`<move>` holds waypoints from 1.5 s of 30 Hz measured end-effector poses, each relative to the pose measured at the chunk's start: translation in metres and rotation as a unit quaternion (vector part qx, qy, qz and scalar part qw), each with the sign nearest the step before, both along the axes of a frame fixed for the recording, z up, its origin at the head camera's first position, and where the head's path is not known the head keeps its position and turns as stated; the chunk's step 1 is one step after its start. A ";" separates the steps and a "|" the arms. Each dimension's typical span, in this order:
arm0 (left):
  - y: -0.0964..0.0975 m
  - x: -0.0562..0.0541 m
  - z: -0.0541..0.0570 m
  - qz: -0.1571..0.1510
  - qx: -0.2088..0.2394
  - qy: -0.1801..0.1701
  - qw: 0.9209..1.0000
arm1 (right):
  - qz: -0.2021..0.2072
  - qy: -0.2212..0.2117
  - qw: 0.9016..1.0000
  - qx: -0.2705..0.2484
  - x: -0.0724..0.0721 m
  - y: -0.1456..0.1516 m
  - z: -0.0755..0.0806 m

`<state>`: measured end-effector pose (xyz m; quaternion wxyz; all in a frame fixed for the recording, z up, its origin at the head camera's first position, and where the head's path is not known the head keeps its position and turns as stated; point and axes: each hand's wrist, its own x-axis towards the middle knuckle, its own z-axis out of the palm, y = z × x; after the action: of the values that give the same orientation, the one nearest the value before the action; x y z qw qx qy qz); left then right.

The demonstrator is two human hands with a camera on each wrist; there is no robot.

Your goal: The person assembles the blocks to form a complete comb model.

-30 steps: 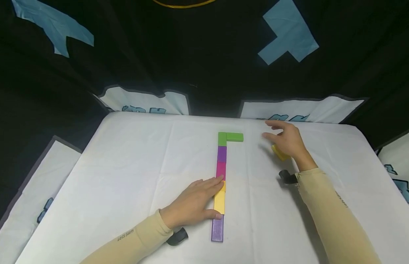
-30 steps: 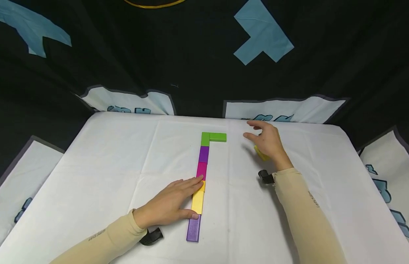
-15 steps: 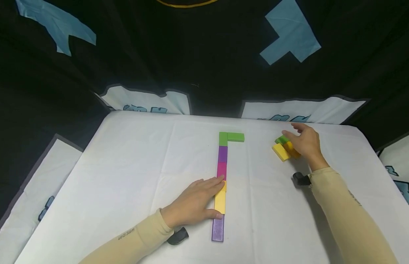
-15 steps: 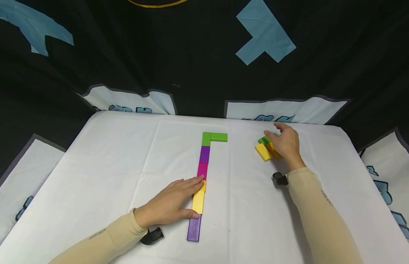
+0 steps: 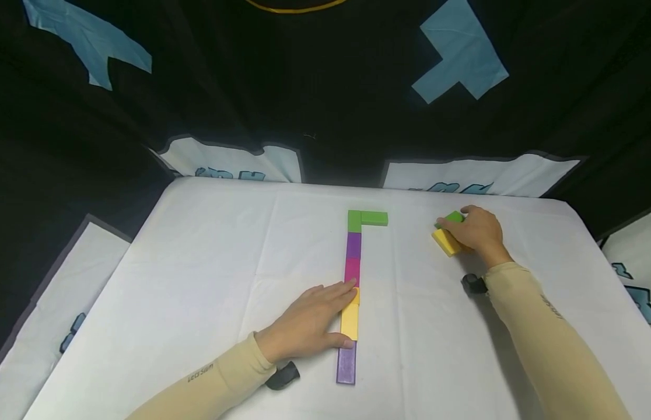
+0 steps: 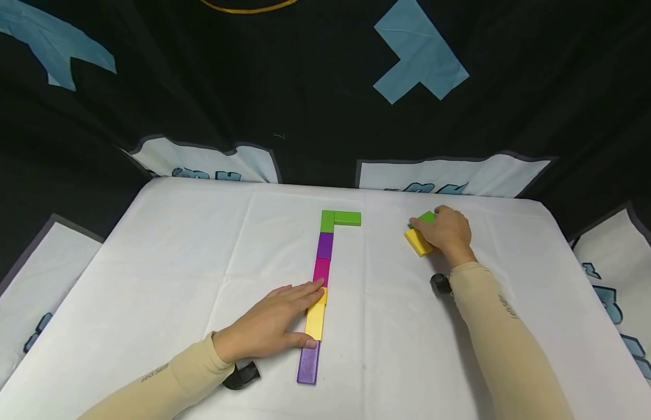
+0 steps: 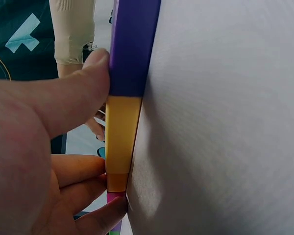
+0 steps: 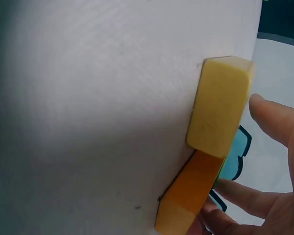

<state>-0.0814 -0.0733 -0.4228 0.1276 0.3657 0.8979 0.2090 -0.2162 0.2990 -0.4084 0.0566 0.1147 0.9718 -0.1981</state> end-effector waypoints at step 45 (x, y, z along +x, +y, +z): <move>0.000 0.000 -0.003 0.001 0.000 0.002 1.000 | 0.084 0.101 0.988 -0.078 0.023 -0.023 0.008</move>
<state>-0.0811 -0.0733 -0.4262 0.1261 0.3651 0.8985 0.2085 -0.1935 0.2759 -0.3999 -0.0164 0.0076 0.9602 -0.2787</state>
